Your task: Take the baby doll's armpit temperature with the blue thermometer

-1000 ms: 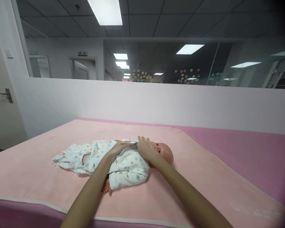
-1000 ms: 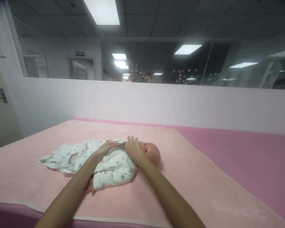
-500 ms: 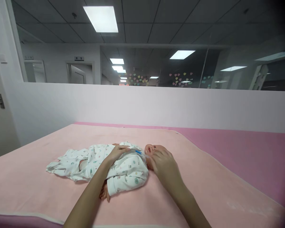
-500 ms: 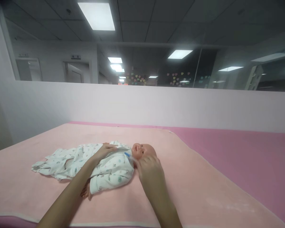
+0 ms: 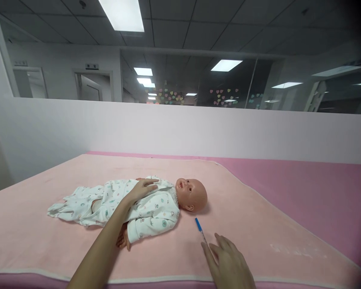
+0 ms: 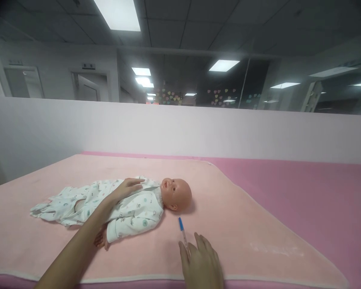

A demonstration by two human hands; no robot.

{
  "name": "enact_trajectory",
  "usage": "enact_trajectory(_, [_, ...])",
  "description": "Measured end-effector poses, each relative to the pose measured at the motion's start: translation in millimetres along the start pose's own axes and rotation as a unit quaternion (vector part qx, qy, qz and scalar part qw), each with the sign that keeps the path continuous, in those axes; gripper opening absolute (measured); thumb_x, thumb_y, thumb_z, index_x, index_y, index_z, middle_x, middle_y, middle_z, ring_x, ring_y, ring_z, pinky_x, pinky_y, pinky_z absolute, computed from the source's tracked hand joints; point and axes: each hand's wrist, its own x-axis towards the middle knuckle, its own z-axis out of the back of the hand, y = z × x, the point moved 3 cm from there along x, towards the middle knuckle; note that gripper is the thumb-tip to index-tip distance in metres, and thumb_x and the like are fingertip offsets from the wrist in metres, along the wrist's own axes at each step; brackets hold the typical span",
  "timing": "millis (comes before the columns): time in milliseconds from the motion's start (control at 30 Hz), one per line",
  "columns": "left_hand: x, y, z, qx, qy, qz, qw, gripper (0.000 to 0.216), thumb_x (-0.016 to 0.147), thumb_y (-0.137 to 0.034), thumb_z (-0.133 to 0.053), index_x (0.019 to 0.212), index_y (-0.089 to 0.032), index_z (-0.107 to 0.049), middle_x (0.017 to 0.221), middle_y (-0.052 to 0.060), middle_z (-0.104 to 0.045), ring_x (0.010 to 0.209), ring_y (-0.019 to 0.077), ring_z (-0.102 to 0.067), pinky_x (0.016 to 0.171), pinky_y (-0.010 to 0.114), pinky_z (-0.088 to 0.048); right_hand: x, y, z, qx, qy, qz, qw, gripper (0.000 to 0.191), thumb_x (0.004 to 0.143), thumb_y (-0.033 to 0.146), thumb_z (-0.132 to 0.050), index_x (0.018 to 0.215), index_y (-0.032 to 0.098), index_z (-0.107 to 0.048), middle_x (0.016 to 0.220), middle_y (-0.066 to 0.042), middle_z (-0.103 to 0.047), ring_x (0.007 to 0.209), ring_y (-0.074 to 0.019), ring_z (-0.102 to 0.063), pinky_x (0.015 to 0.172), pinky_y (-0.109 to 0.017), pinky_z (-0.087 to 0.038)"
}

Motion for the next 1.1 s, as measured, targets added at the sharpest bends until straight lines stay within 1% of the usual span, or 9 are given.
enact_trajectory(133, [-6.2, -25.6, 4.0, 0.078, -0.112, -0.067, 0.988, 0.049, 0.079, -0.039, -0.047, 0.125, -0.026, -0.042, 0.126, 0.005, -0.048, 0.107, 0.0192, -0.050, 0.086, 0.029, -0.041, 52.1, 40.1, 19.0, 0.095, 0.015, 0.049, 0.994, 0.033, 0.086, 0.031, -0.034, 0.082, 0.022, -0.066, 0.096, -0.008, -0.065, 0.090, -0.0223, -0.058, 0.077, -0.033, -0.043])
enact_trajectory(200, [-6.9, -39.5, -4.5, 0.131, -0.126, -0.111, 0.977, 0.043, 0.081, -0.036, -0.043, 0.124, -0.026, -0.044, 0.122, 0.004, -0.050, 0.105, 0.0181, -0.050, 0.088, 0.029, -0.039, 83.3, 62.3, 15.1, 0.127, 0.077, 0.060, 0.987, 0.033, 0.087, 0.023, -0.030, 0.085, 0.022, -0.063, 0.089, -0.006, -0.066, 0.080, -0.0175, -0.060, 0.067, -0.026, -0.043])
enact_trajectory(300, [-2.0, -46.2, -24.9, 0.196, -0.086, -0.132, 0.968, 0.034, 0.081, -0.030, -0.042, 0.110, -0.024, -0.058, 0.110, 0.005, -0.057, 0.101, 0.0191, -0.052, 0.089, 0.030, -0.038, 120.1, 89.4, -7.4, 0.088, 0.164, 0.100, 0.977, 0.028, 0.082, 0.012, -0.034, 0.087, 0.019, -0.061, 0.084, -0.006, -0.066, 0.072, -0.0179, -0.061, 0.058, -0.025, -0.040])
enact_trajectory(400, [5.2, -35.9, -40.3, 0.214, -0.028, -0.102, 0.971, 0.029, 0.079, -0.024, -0.043, 0.092, -0.022, -0.068, 0.094, 0.006, -0.062, 0.089, 0.0190, -0.056, 0.082, 0.028, -0.040, 136.1, 102.1, -33.5, 0.046, 0.191, 0.127, 0.972, 0.029, 0.077, 0.003, -0.035, 0.087, 0.014, -0.059, 0.083, -0.009, -0.065, 0.072, -0.0191, -0.060, 0.055, -0.025, -0.037])
enact_trajectory(533, [5.9, -24.4, -40.7, 0.156, -0.030, -0.100, 0.982, 0.030, 0.077, -0.022, -0.043, 0.091, -0.020, -0.069, 0.090, 0.005, -0.065, 0.087, 0.0180, -0.056, 0.080, 0.026, -0.041, 133.2, 103.0, -50.7, 0.053, 0.141, 0.114, 0.982, 0.028, 0.077, 0.005, -0.034, 0.092, 0.014, -0.056, 0.087, -0.009, -0.063, 0.071, -0.0177, -0.059, 0.055, -0.024, -0.036])
enact_trajectory(667, [-1.1, -26.8, -37.9, 0.118, -0.035, -0.103, 0.987, 0.030, 0.077, -0.023, -0.041, 0.092, -0.019, -0.067, 0.091, 0.004, -0.065, 0.086, 0.0173, -0.056, 0.078, 0.026, -0.041, 125.2, 98.5, -50.4, 0.138, 0.052, 0.076, 0.986, 0.026, 0.074, 0.007, -0.039, 0.092, 0.018, -0.053, 0.088, -0.005, -0.060, 0.072, -0.0151, -0.056, 0.056, -0.023, -0.035])
enact_trajectory(767, [-4.4, -29.9, -40.1, 0.142, -0.037, -0.118, 0.982, 0.026, 0.075, -0.021, -0.043, 0.083, -0.019, -0.068, 0.085, 0.003, -0.063, 0.082, 0.0170, -0.054, 0.075, 0.026, -0.040, 121.6, 97.2, -48.5, 0.206, -0.001, 0.076, 0.976, 0.026, 0.070, 0.006, -0.040, 0.089, 0.019, -0.053, 0.083, -0.002, -0.058, 0.073, -0.0136, -0.054, 0.058, -0.021, -0.034])
enact_trajectory(933, [-2.8, -26.6, -44.9, 0.206, -0.039, -0.130, 0.969, 0.022, 0.068, -0.015, -0.046, 0.071, -0.019, -0.067, 0.079, 0.004, -0.061, 0.079, 0.0174, -0.052, 0.073, 0.027, -0.039, 117.0, 98.0, -53.0, 0.236, -0.033, 0.087, 0.967, 0.022, 0.066, 0.005, -0.040, 0.077, 0.019, -0.052, 0.074, 0.000, -0.056, 0.063, -0.0114, -0.051, 0.054, -0.021, -0.031])
enact_trajectory(1100, [-2.9, -26.0, -42.2, 0.163, -0.062, -0.131, 0.976, 0.018, 0.068, -0.017, -0.048, 0.074, -0.017, -0.065, 0.080, 0.004, -0.062, 0.079, 0.0173, -0.053, 0.075, 0.027, -0.039, 115.5, 98.1, -56.5, 0.261, -0.061, 0.085, 0.960, 0.023, 0.067, 0.005, -0.039, 0.079, 0.018, -0.053, 0.075, 0.000, -0.056, 0.064, -0.0116, -0.052, 0.055, -0.020, -0.034])
